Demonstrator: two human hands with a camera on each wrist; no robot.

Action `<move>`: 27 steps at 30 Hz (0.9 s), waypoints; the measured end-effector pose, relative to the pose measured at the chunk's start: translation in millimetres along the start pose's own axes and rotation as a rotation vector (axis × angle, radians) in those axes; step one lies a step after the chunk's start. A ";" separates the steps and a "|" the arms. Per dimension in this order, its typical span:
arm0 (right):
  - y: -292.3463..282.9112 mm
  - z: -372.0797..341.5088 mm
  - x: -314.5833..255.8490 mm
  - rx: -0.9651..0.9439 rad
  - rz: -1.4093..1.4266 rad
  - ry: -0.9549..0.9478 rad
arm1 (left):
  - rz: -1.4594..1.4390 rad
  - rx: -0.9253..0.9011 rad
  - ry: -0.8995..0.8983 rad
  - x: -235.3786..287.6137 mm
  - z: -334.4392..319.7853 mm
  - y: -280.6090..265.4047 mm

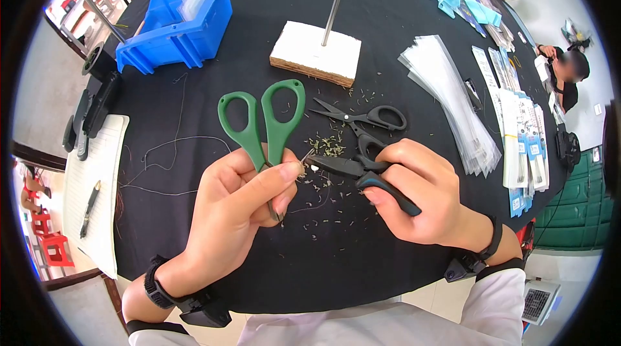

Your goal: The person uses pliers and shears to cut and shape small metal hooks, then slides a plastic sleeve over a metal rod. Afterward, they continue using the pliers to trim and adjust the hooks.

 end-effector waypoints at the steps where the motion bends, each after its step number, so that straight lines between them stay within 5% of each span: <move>1: 0.3 -0.2 0.9 -0.006 0.023 0.019 | 0.004 0.000 0.002 0.5 -0.3 -0.1; 13: 1.1 1.9 3.5 0.059 -0.137 -0.100 | 0.032 0.043 0.013 -4.6 2.1 -0.6; 27: 3.4 1.4 10.0 -0.003 -0.044 0.117 | -0.104 -0.013 -0.136 -4.7 5.8 -1.2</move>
Point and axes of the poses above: each hand's wrist, its own z-axis towards the middle knuckle, its own y-axis out of the palm, x = y × z, the point moved 2 cm from there along z, towards the middle knuckle, and after that the axes turned 10 degrees about x, right-handed, at the moved point
